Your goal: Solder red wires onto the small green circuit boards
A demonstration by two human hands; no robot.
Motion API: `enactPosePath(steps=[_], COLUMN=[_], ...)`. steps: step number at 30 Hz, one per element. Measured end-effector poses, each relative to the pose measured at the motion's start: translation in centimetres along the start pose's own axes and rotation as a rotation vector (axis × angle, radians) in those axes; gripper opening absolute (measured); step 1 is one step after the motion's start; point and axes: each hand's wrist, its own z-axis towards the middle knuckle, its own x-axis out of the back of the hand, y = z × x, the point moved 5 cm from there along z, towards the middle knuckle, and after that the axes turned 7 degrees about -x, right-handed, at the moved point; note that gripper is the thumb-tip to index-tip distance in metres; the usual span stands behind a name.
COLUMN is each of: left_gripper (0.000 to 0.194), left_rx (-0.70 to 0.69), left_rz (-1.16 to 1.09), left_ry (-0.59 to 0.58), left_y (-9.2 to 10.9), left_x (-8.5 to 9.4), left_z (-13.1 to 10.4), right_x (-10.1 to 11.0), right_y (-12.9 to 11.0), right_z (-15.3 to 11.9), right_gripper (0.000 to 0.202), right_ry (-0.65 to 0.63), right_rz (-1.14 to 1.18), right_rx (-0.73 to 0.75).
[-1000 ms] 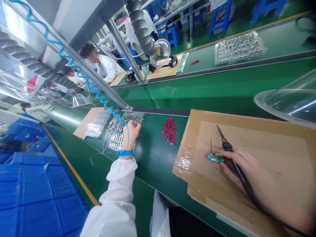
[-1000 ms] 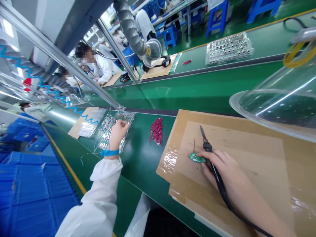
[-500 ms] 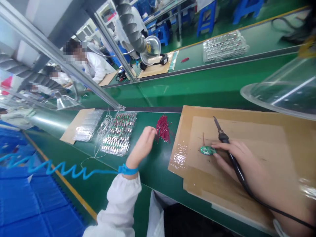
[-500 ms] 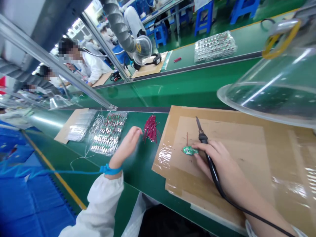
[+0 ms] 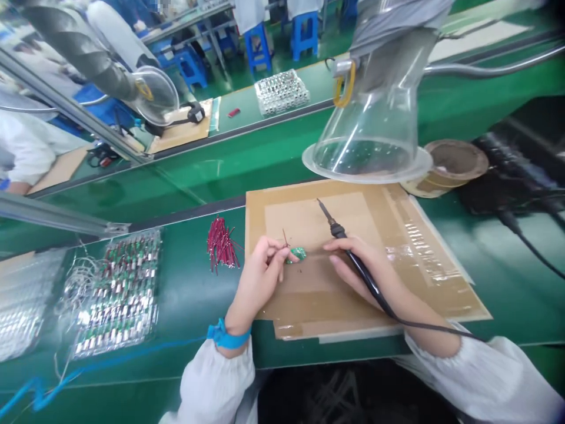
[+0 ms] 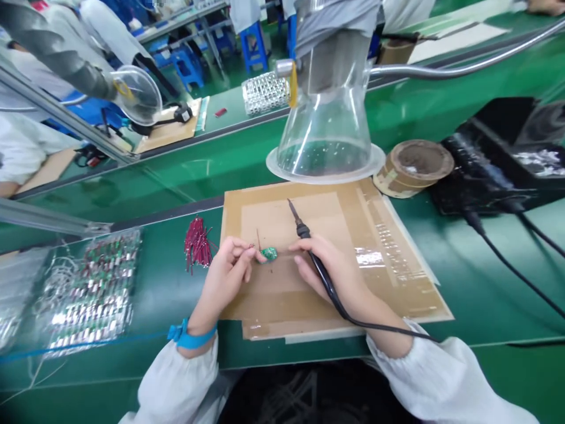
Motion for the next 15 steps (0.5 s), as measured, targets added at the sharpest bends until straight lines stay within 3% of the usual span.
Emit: enactPosePath(steps=[7,15], left_gripper=[0.014,0.011], left_rx=[-0.019,-0.077], left_rz=[0.131,0.273], left_ry=[0.047,-0.087], left_y=[-0.6,1.1], left_x=[0.4,-1.2], left_z=[0.0,-1.2], right_x=[0.8,-1.9], right_y=[0.0,-3.4], right_z=[0.2,1.3], right_gripper=[0.013,0.020], right_ry=[0.016,-0.164], right_rz=[0.024,0.000], right_rx=[-0.054,-0.002])
